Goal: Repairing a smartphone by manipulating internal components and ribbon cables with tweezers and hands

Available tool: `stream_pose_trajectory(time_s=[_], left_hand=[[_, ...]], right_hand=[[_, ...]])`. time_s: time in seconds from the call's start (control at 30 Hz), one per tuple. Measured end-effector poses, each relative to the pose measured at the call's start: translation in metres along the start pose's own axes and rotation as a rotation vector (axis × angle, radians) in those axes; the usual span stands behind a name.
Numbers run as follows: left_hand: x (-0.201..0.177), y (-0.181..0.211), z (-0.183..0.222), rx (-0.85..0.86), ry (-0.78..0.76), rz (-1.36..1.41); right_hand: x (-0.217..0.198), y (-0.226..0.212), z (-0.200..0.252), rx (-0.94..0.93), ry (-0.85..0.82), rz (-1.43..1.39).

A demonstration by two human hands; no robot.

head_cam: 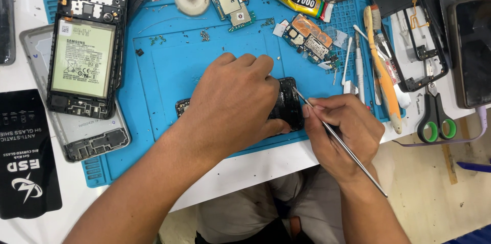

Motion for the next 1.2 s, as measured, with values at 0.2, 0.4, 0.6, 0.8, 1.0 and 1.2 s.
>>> stream_pose_trajectory(time_s=[0.2,0.4,0.6,0.8,1.0,1.2], left_hand=[[0.001,0.000,0.000,0.008,0.011,-0.017],[0.000,0.000,0.001,0.001,0.022,-0.027],[0.000,-0.001,0.001,-0.002,0.027,-0.029],[0.002,-0.001,0.001,-0.002,0.013,-0.016],[0.002,-0.001,0.000,0.006,-0.001,-0.016],[0.002,-0.001,0.000,0.004,0.012,-0.007]], right_hand=[[0.002,0.003,0.001,-0.014,0.000,-0.005],[-0.004,0.006,0.007,0.127,0.012,-0.040],[-0.004,0.004,0.006,0.114,-0.009,-0.009],[-0.003,0.004,0.004,0.085,-0.006,-0.035],[-0.003,-0.003,0.000,0.066,-0.021,-0.006],[0.001,-0.003,0.000,0.051,-0.006,-0.002]])
Point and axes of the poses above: each hand's wrist, its own z-axis away from the middle knuckle, its own x-axis out of the palm, y = z × x, the point moved 3 cm from there along -z, towards the middle knuckle, and after that the axes turned 9 degrees about z, right-handed, at the moved point
